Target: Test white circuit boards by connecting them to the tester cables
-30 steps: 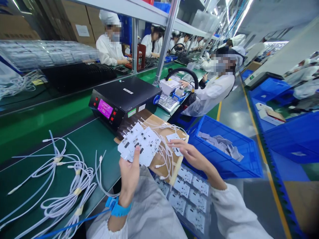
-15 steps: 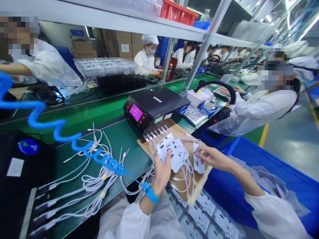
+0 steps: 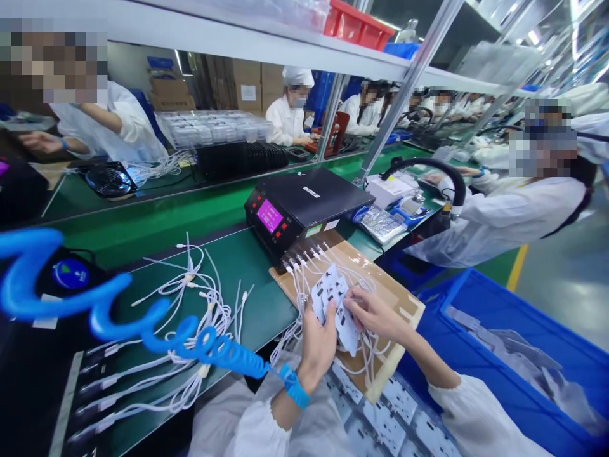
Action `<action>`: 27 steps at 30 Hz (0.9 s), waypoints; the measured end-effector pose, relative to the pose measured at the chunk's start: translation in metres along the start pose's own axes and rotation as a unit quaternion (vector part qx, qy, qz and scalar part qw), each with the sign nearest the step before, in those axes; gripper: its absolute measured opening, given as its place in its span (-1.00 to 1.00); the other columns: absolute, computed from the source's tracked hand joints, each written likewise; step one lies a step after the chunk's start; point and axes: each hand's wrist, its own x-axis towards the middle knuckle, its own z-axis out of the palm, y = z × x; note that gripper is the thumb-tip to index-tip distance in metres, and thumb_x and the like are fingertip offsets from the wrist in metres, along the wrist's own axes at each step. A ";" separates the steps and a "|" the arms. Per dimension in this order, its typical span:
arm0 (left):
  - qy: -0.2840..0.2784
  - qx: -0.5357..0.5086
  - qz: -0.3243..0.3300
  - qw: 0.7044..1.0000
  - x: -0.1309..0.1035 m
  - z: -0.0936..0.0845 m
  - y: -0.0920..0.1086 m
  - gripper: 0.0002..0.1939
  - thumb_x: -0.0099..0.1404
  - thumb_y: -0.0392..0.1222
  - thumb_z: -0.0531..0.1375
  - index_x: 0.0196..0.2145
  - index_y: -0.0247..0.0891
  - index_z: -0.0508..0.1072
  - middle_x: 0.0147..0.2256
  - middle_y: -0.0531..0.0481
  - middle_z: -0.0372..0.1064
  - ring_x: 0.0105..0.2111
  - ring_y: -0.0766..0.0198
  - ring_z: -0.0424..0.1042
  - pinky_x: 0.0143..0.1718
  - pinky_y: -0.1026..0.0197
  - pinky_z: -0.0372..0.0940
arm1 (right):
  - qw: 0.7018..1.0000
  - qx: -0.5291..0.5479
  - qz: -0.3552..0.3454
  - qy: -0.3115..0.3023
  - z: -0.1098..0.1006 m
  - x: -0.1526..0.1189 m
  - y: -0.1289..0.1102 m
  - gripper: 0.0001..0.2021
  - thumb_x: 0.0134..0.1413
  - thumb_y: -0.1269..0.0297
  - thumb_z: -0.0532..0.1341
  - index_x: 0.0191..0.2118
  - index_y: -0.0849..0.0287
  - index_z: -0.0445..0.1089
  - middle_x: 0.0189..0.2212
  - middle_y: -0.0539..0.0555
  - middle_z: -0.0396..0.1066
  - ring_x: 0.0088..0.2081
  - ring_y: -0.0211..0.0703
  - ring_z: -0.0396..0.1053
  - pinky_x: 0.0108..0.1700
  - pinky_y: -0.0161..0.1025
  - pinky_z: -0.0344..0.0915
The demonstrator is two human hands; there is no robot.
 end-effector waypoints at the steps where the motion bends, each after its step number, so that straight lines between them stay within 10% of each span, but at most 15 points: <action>1: -0.003 0.000 -0.001 1.000 -0.001 -0.001 0.001 -0.52 0.44 0.08 0.23 0.18 -0.26 0.47 0.22 -0.27 0.44 0.24 0.00 0.44 0.35 -0.01 0.25 | 1.000 -0.005 -0.003 0.002 0.001 0.001 0.001 -0.64 0.28 -0.14 0.14 -0.32 0.04 0.20 -0.73 -0.15 0.29 -0.67 -0.24 0.26 -0.55 -0.30 0.14; 18: -0.049 0.020 -0.012 0.999 -0.001 -0.008 0.003 -0.57 0.36 -0.12 0.28 0.14 -0.28 0.44 0.17 -0.28 0.48 0.18 -0.03 0.49 0.30 -0.07 0.32 | 0.990 -0.049 -0.117 -0.058 -0.008 0.008 0.002 -0.54 0.43 0.05 -0.12 -0.53 0.03 0.13 -0.63 -0.01 0.31 -0.50 -0.19 0.29 -0.26 -0.15 0.33; 27: -0.040 0.009 -0.018 0.999 -0.003 -0.012 0.004 -0.48 0.41 0.00 0.26 0.23 -0.28 0.42 0.21 -0.29 0.45 0.20 -0.01 0.48 0.31 -0.05 0.31 | 0.993 -0.064 -0.065 0.073 -0.001 -0.048 0.039 -0.51 0.36 -0.25 0.06 -0.38 0.07 0.21 -0.52 -0.05 0.29 -0.50 -0.24 0.23 -0.43 -0.25 0.23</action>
